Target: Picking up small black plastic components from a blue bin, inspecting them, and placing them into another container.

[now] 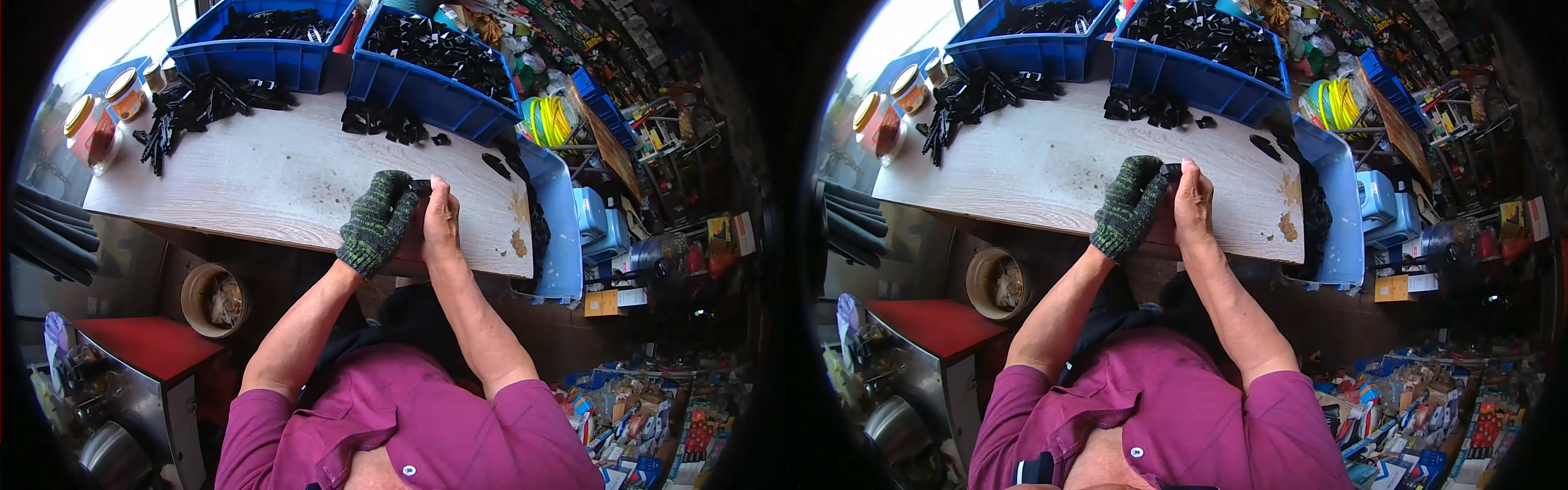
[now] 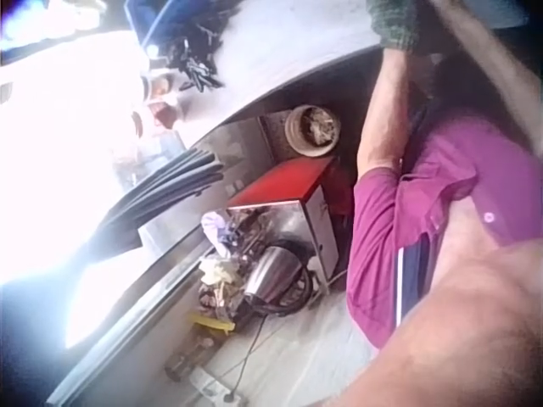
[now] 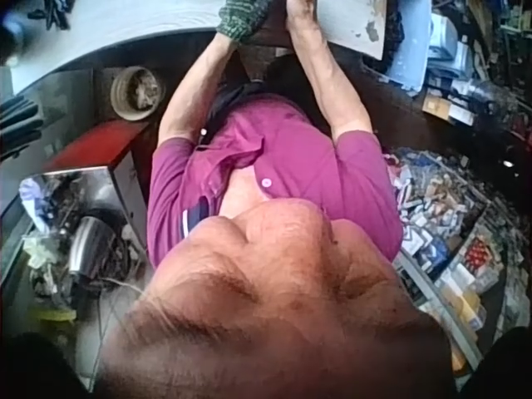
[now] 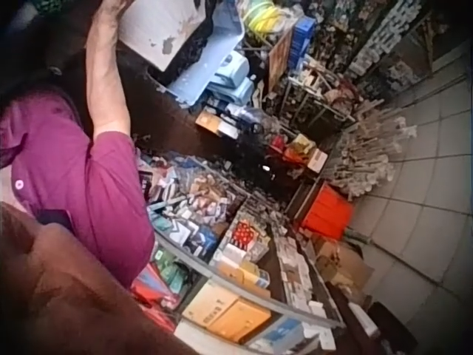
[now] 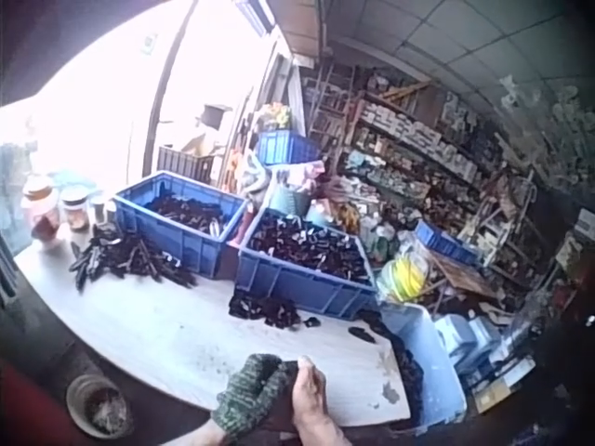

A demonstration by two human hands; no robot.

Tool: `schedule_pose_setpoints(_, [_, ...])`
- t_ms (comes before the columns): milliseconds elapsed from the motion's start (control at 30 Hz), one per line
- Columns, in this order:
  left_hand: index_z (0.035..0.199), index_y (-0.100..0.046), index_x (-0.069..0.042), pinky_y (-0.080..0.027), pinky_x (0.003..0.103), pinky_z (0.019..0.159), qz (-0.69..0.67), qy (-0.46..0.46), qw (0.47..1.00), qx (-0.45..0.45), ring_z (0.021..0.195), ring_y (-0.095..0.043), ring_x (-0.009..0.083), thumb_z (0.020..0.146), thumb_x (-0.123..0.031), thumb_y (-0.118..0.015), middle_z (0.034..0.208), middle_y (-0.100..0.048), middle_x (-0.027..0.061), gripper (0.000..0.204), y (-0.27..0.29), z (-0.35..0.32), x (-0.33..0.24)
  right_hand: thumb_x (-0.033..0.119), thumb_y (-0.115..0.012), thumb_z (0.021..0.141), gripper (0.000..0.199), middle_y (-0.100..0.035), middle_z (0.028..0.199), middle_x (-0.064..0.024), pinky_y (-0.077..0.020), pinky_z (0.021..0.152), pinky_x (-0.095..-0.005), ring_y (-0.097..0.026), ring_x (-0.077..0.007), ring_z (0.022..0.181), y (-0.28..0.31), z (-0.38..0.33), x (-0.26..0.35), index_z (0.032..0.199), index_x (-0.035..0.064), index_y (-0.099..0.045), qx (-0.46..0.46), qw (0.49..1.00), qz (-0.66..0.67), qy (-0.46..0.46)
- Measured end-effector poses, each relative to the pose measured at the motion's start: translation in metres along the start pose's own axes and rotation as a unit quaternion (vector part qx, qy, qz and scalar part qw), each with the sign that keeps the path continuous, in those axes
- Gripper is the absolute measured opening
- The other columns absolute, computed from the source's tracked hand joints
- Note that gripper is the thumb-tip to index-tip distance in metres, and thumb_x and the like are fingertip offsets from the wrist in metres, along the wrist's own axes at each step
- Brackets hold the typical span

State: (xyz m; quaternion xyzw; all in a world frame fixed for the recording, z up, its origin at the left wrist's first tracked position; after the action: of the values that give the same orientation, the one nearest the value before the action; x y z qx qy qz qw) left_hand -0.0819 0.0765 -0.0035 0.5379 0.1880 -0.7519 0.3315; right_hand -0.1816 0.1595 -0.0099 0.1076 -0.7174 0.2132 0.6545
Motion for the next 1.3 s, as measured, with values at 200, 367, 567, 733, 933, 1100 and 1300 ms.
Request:
schedule_pose_setpoints(200, [0.123,-0.055,-0.001,-0.052,0.041,0.084,0.084,-0.041,0.995,0.03,0.097,-0.068,0.0365,0.098,-0.019,-0.059,0.103,-0.068,0.0214,0.032,-0.003,0.0,-0.006,0.041,-0.053,0.101,0.043,-0.033,0.072,0.0077,-0.0292,0.062,-0.0274,-0.031,-0.0065,0.07,0.008,-0.003,-0.005,0.071,0.0131,-0.041,0.029,0.99,-0.045,0.13])
schedule_pose_setpoints(367, [0.123,-0.055,-0.002,-0.052,0.038,0.084,0.031,-0.021,0.998,0.044,0.098,-0.068,0.0282,0.097,-0.018,-0.061,0.104,-0.068,0.0176,0.032,0.0,0.0,-0.003,0.041,-0.054,0.101,0.043,-0.031,0.074,0.0072,-0.0269,0.062,-0.0267,-0.029,-0.0064,0.071,0.005,-0.009,-0.001,0.072,0.0132,-0.038,0.047,0.986,-0.033,0.154])
schedule_pose_setpoints(567, [0.118,-0.06,0.0,-0.051,0.033,0.088,-0.031,0.026,0.994,0.099,0.1,-0.065,0.0212,0.097,-0.017,-0.063,0.109,-0.067,0.0134,0.027,0.001,0.005,-0.001,0.031,-0.057,0.097,0.026,-0.049,0.082,0.0077,-0.0375,0.076,-0.0276,-0.043,-0.0062,0.081,0.014,-0.006,-0.006,0.077,0.0153,-0.052,0.046,0.995,0.015,0.091])
schedule_pose_setpoints(733, [0.126,-0.058,-0.001,-0.05,0.034,0.091,0.051,-0.063,0.994,0.076,0.105,-0.063,0.0204,0.097,-0.016,-0.063,0.114,-0.066,0.0139,0.033,-0.001,0.008,0.002,0.03,-0.053,0.101,0.033,-0.035,0.076,0.0074,-0.0305,0.067,-0.026,-0.031,-0.0063,0.074,0.009,-0.006,-0.007,0.075,0.0123,-0.044,0.021,0.993,0.034,0.106])
schedule_pose_setpoints(933, [0.127,-0.057,0.0,-0.05,0.035,0.091,0.038,0.015,0.993,0.11,0.105,-0.064,0.0236,0.097,-0.018,-0.061,0.115,-0.066,0.015,0.035,0.002,0.008,0.0,0.028,-0.054,0.101,0.032,-0.036,0.076,0.0083,-0.0307,0.066,-0.0256,-0.032,-0.0055,0.074,0.008,-0.008,-0.006,0.074,0.0121,-0.046,0.031,0.994,0.048,0.093])
schedule_pose_setpoints(1100, [0.123,-0.059,-0.002,-0.05,0.04,0.089,0.008,0.012,0.994,0.104,0.103,-0.064,0.0335,0.097,-0.022,-0.06,0.112,-0.065,0.0189,0.033,0.003,0.008,-0.001,0.029,-0.054,0.101,0.032,-0.035,0.075,0.0089,-0.0299,0.064,-0.0251,-0.031,-0.0047,0.072,0.007,-0.011,-0.001,0.074,0.0126,-0.047,0.033,0.994,0.052,0.086])
schedule_pose_setpoints(1300, [0.131,-0.056,-0.003,-0.051,0.033,0.087,-0.092,0.052,0.989,0.1,0.102,-0.065,0.0196,0.095,-0.017,-0.065,0.114,-0.067,0.0137,0.039,0.0,0.007,0.004,0.031,-0.056,0.097,0.028,-0.053,0.062,0.0012,-0.0437,0.051,-0.0291,-0.049,-0.0129,0.053,0.025,0.002,-0.004,0.077,0.0125,-0.058,0.018,0.996,0.044,0.071])
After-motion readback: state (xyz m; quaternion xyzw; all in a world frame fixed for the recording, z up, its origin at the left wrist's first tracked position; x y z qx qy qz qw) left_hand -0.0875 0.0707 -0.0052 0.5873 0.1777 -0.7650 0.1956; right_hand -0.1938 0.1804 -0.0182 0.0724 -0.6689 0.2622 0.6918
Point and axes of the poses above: each hand's wrist, its own z-axis towards the middle knuckle, its own y-axis out of the back of the hand, x = y × z, the point moved 3 cm from there along z, towards the middle knuckle
